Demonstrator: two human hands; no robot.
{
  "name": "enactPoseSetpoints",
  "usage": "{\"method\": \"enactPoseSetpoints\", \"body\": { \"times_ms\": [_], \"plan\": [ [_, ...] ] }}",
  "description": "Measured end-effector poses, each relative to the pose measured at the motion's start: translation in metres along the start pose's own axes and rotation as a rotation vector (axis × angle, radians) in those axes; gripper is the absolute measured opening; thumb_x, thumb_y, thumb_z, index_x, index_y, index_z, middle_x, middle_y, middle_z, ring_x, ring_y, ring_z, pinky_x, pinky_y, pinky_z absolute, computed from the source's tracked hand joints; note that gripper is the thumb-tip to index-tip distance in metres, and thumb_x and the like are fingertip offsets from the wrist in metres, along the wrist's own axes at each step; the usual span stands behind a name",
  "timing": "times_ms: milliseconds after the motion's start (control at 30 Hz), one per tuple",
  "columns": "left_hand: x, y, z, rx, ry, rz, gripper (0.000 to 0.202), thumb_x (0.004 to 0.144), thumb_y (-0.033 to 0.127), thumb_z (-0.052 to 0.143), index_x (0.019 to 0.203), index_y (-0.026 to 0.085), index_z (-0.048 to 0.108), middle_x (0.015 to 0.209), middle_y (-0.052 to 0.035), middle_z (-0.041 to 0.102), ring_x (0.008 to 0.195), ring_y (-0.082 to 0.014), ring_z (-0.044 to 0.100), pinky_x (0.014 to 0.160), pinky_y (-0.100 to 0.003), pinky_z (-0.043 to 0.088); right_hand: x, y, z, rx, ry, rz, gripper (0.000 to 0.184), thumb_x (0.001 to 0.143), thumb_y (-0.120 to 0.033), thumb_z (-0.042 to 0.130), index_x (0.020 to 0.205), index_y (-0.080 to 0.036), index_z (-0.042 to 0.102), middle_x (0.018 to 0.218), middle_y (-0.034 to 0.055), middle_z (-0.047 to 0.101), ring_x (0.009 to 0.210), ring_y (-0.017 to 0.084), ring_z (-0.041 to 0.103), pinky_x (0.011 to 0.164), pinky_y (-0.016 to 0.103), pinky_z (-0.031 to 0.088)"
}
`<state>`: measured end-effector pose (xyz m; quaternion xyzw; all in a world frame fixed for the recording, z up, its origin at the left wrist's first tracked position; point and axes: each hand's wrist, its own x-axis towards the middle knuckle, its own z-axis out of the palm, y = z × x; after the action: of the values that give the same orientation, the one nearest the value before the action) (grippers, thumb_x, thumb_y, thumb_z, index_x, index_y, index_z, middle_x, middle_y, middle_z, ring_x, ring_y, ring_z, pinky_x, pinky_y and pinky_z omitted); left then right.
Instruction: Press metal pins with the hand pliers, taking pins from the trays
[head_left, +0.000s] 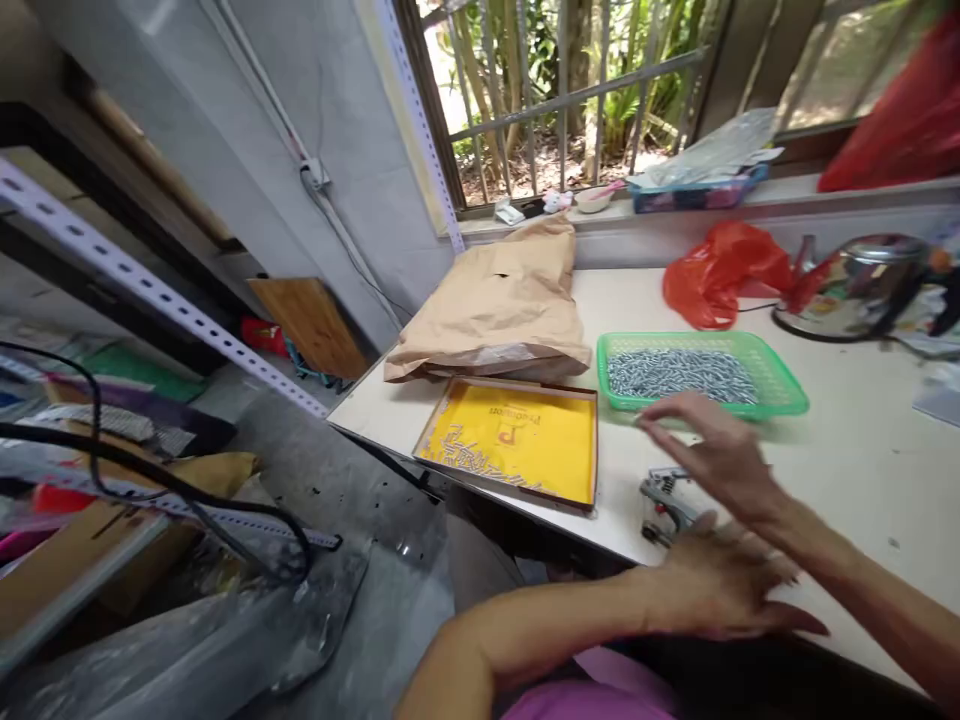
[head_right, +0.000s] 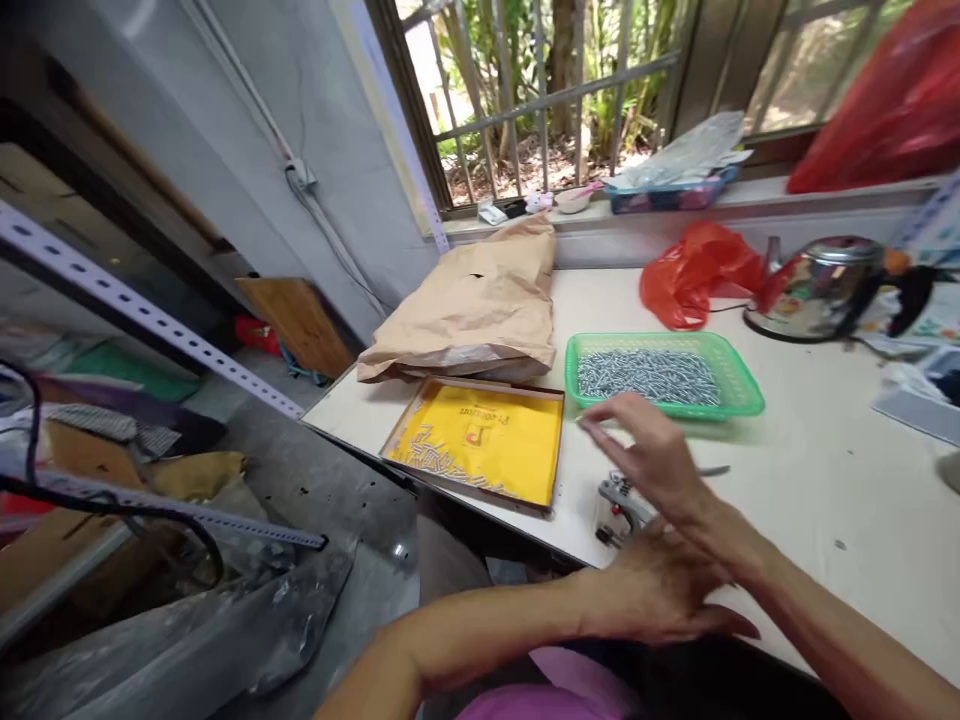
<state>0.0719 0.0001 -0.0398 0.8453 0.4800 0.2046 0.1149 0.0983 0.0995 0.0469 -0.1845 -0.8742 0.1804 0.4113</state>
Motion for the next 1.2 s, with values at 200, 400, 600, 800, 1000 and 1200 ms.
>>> {"method": "enactPoseSetpoints", "body": {
  "times_ms": [200,400,600,800,1000,1200],
  "plan": [
    [-0.058,-0.046,-0.074,0.211,0.260,-0.222,0.030,0.095,0.037,0.046,0.110,0.019,0.065,0.117,-0.0106,0.063,0.108,-0.0208,0.059,0.092,-0.032,0.049,0.031,0.092,-0.026,-0.305,0.015,0.070,0.034,0.094,-0.052,0.039,0.102,-0.027,0.062,0.094,0.0108,0.062,0.098,0.030,0.059,0.088,0.052,0.044],
    [-0.158,-0.161,-0.181,0.481,0.148,-0.941,0.026,0.092,0.014,0.043,0.104,0.016,0.066,0.106,-0.0120,0.062,0.102,-0.0224,0.055,0.087,-0.037,0.049,-0.028,0.115,-0.019,-0.369,-0.120,0.089,0.043,0.089,-0.059,0.036,0.119,-0.034,0.054,0.100,0.0127,0.060,0.096,0.037,0.058,0.083,0.054,0.047],
    [-0.195,-0.194,-0.201,0.468,-0.120,-1.000,0.022,0.089,0.016,0.046,0.087,0.019,0.068,0.101,-0.0098,0.063,0.105,-0.0207,0.053,0.084,-0.031,0.049,-0.089,0.056,-0.018,-0.191,-0.106,0.273,0.028,0.086,-0.050,0.043,0.112,-0.059,0.049,0.102,0.0042,0.061,0.095,0.037,0.062,0.079,0.058,0.050],
    [-0.191,-0.200,-0.204,0.448,-0.122,-1.010,0.018,0.085,0.013,0.048,0.076,0.016,0.064,0.095,-0.0089,0.063,0.098,-0.0195,0.056,0.080,-0.028,0.047,-0.112,0.046,-0.031,-0.227,-0.061,0.271,0.021,0.087,-0.050,0.045,0.102,-0.045,0.059,0.099,0.0045,0.066,0.093,0.030,0.064,0.081,0.054,0.052],
    [-0.159,-0.172,-0.198,0.364,0.133,-0.872,0.018,0.088,0.022,0.047,0.081,0.017,0.063,0.090,-0.0027,0.064,0.091,-0.0165,0.057,0.085,-0.030,0.046,-0.120,0.019,-0.037,-0.230,-0.344,0.326,0.025,0.095,-0.034,0.043,0.105,-0.023,0.064,0.104,0.0101,0.064,0.100,0.025,0.058,0.088,0.043,0.050],
    [-0.078,-0.086,-0.132,-0.728,0.167,-0.919,0.035,0.072,0.046,0.067,0.087,0.015,0.068,0.062,0.0002,0.062,0.048,-0.0112,0.054,0.045,-0.023,0.045,-0.126,0.012,-0.029,-0.334,-0.422,0.373,0.027,0.094,-0.023,0.048,0.117,-0.018,0.062,0.103,0.0107,0.062,0.096,0.023,0.054,0.084,0.038,0.046]
  ]
}}
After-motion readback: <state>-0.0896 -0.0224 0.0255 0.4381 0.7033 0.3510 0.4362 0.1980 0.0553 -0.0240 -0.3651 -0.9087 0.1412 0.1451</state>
